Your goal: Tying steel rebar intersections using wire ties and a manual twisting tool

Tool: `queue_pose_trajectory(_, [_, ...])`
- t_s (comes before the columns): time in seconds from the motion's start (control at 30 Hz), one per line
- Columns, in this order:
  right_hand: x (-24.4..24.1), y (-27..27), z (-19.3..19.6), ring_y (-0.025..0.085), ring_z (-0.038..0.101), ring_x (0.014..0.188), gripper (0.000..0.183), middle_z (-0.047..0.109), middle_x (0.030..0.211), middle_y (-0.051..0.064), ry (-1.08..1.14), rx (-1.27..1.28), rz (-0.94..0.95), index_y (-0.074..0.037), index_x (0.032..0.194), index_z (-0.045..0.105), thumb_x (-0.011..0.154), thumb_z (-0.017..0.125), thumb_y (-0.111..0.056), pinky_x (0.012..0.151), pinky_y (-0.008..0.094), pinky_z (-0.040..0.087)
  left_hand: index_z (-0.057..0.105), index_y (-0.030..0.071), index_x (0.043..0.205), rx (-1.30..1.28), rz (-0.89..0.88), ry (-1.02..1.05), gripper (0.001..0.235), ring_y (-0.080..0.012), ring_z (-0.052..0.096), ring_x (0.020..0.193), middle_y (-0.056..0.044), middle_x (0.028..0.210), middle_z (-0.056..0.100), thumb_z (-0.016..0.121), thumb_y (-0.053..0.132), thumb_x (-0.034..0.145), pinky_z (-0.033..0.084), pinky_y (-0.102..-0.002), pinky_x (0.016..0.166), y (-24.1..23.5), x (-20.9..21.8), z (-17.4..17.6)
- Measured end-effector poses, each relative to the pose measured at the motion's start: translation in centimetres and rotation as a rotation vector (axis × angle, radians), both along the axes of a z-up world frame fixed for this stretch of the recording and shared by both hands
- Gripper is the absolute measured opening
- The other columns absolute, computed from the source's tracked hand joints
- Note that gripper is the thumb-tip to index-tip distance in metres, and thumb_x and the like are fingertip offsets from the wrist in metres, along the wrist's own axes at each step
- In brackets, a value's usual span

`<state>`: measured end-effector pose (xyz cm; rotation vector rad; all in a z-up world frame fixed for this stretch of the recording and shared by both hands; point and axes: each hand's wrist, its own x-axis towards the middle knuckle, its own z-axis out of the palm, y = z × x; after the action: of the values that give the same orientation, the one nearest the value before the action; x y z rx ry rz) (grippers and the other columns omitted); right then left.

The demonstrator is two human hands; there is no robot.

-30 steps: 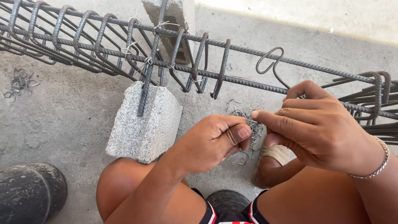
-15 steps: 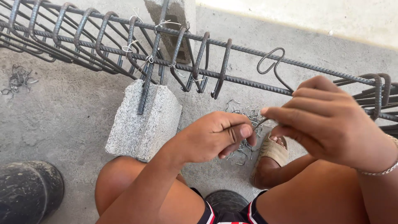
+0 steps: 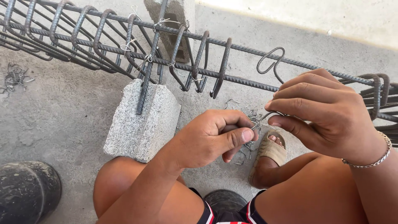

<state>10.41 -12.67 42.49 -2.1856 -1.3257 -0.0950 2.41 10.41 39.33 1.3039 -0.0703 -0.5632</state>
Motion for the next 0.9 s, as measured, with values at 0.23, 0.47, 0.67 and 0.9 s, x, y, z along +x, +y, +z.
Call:
queue_pose_trajectory(0.23, [-0.4,0.3,-0.5,0.024,0.069,0.087,0.026,0.074,0.092,0.008,-0.11,-0.02,0.0,-0.003,0.091,0.076,0.074,0.089,-0.019,0.078,0.037,0.054,0.077,0.004,0.097,0.394,0.078,-0.2,0.019,-0.0079,0.049,0.048,-0.002,0.065,0.069,0.072,0.019,0.087,0.038,-0.024,0.043,-0.6,-0.5,1.7])
queue_pose_trajectory(0.47, [-1.0,0.6,-0.3,0.019,0.067,0.074,0.025,0.076,0.108,0.014,-0.224,-0.006,-0.047,-0.002,0.093,0.078,0.078,0.091,-0.017,0.069,0.034,0.053,0.077,0.004,0.097,0.398,0.111,-0.283,0.019,-0.0069,0.049,0.046,-0.003,0.064,0.071,0.072,0.02,0.087,0.037,-0.023,0.04,-0.4,-0.7,2.3])
queue_pose_trajectory(0.67, [-1.7,0.7,-0.2,0.023,0.072,0.084,0.021,0.077,0.104,0.01,-0.317,-0.057,-0.077,-0.002,0.101,0.076,0.083,0.087,-0.007,0.072,0.035,0.054,0.071,0.003,0.097,0.284,0.061,-0.207,0.015,-0.0072,0.058,0.048,-0.007,0.07,0.077,0.072,0.015,0.089,0.042,-0.023,0.041,-0.7,-1.2,2.1])
queue_pose_trajectory(0.9, [-1.8,0.4,0.1,0.022,0.071,0.075,0.024,0.079,0.098,0.01,-0.379,-0.052,-0.027,0.001,0.104,0.077,0.089,0.086,-0.014,0.069,0.034,0.055,0.07,0.003,0.088,0.237,0.03,-0.237,0.011,-0.0088,0.054,0.046,-0.004,0.057,0.065,0.073,0.014,0.089,0.037,-0.023,0.042,-0.5,-1.8,2.9])
